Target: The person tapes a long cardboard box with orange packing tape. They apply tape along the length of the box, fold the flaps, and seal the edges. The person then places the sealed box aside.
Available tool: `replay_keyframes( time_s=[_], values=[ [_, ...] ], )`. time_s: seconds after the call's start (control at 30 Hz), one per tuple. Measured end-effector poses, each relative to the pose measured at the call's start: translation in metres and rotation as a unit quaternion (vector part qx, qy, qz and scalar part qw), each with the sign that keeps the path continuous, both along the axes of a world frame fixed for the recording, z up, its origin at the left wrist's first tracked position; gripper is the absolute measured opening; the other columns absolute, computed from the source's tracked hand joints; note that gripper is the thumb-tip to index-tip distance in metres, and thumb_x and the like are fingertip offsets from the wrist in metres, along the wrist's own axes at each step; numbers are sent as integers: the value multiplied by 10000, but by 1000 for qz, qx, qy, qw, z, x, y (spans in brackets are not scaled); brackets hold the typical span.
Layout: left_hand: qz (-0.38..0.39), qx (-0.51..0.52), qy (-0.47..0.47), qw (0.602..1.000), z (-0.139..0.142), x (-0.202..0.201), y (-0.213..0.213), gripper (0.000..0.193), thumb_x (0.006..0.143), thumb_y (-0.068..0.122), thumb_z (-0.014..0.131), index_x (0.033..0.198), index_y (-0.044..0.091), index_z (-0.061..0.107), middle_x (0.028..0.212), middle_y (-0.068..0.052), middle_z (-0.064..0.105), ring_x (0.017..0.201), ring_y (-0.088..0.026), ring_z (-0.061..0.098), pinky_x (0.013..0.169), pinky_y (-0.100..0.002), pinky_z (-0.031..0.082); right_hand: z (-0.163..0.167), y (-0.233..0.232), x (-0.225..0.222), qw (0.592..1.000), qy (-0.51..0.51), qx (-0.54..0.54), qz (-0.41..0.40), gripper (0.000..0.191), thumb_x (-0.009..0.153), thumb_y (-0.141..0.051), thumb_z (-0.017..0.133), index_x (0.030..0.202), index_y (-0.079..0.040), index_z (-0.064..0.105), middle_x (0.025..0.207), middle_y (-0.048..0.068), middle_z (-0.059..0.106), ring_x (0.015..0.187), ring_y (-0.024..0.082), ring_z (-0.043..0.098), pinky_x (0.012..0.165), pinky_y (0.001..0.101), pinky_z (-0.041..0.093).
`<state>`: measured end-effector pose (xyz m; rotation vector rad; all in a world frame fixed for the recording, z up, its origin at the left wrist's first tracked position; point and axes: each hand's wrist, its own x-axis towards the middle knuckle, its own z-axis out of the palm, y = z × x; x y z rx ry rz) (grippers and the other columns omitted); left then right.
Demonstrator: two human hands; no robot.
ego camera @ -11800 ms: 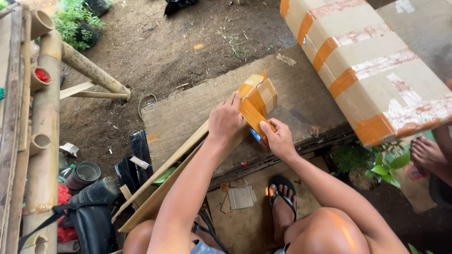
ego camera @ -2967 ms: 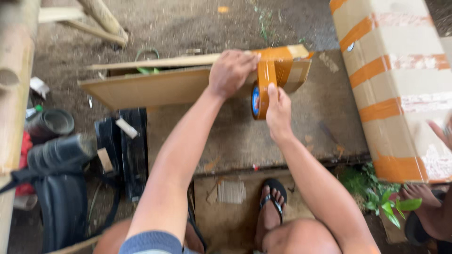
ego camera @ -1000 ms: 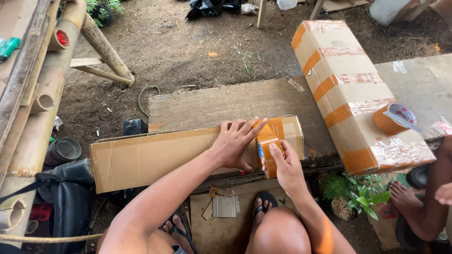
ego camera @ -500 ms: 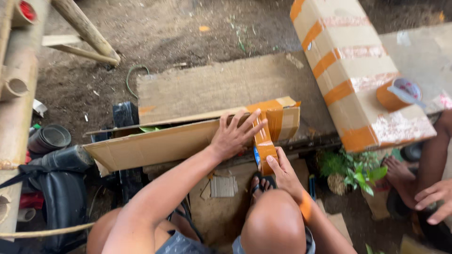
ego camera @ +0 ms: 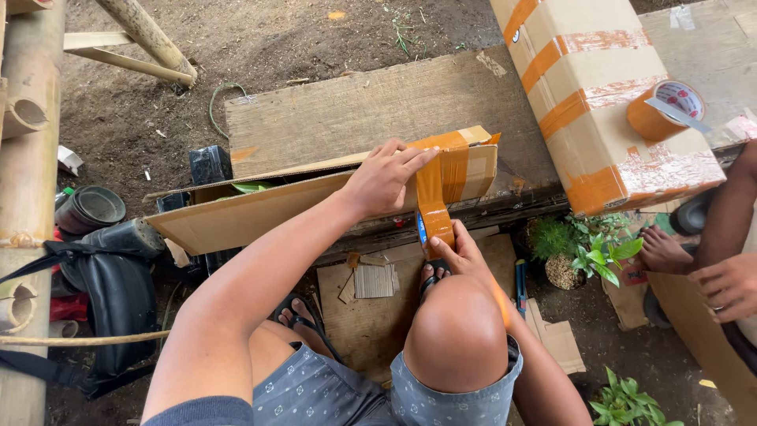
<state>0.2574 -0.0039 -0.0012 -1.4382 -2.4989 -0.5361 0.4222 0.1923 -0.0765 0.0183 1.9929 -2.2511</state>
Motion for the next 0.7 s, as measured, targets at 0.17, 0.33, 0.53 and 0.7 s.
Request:
replay_keyframes(
  time_s=[0.17,0.33,0.53,0.7],
  values=[
    [25,-75,195,978,-22,4,3,715,902,159,608,1583,102,395,1477,-51,521,1191,-326,522,998,-451,449,-5,4,2,993,-109,11,-32,311,1007,-280,602,1235,-75,552,979,19,673,802,76,547,653,263,447],
    [13,-213,272,938,-17,6,-3,813,915,260,606,1650,110,291,1622,-70,357,1251,-283,470,979,-442,446,3,6,4,999,-39,25,-19,272,1043,-257,605,1201,-38,574,1034,15,659,914,64,574,784,242,498],
    [20,-255,239,937,0,14,-10,1008,777,487,665,1586,72,229,1682,-94,186,1540,-251,277,1173,-557,373,11,5,2,1000,6,13,4,292,1034,-204,594,1259,-22,562,1118,18,656,1019,67,582,909,242,488],
    [-16,-260,111,959,1,-1,7,990,922,444,618,1720,105,138,1779,-73,98,1505,-343,314,1045,-564,454,4,3,2,999,-25,-33,13,297,1005,-164,609,1263,-27,558,1127,31,687,1026,79,617,920,258,508]
  ],
)
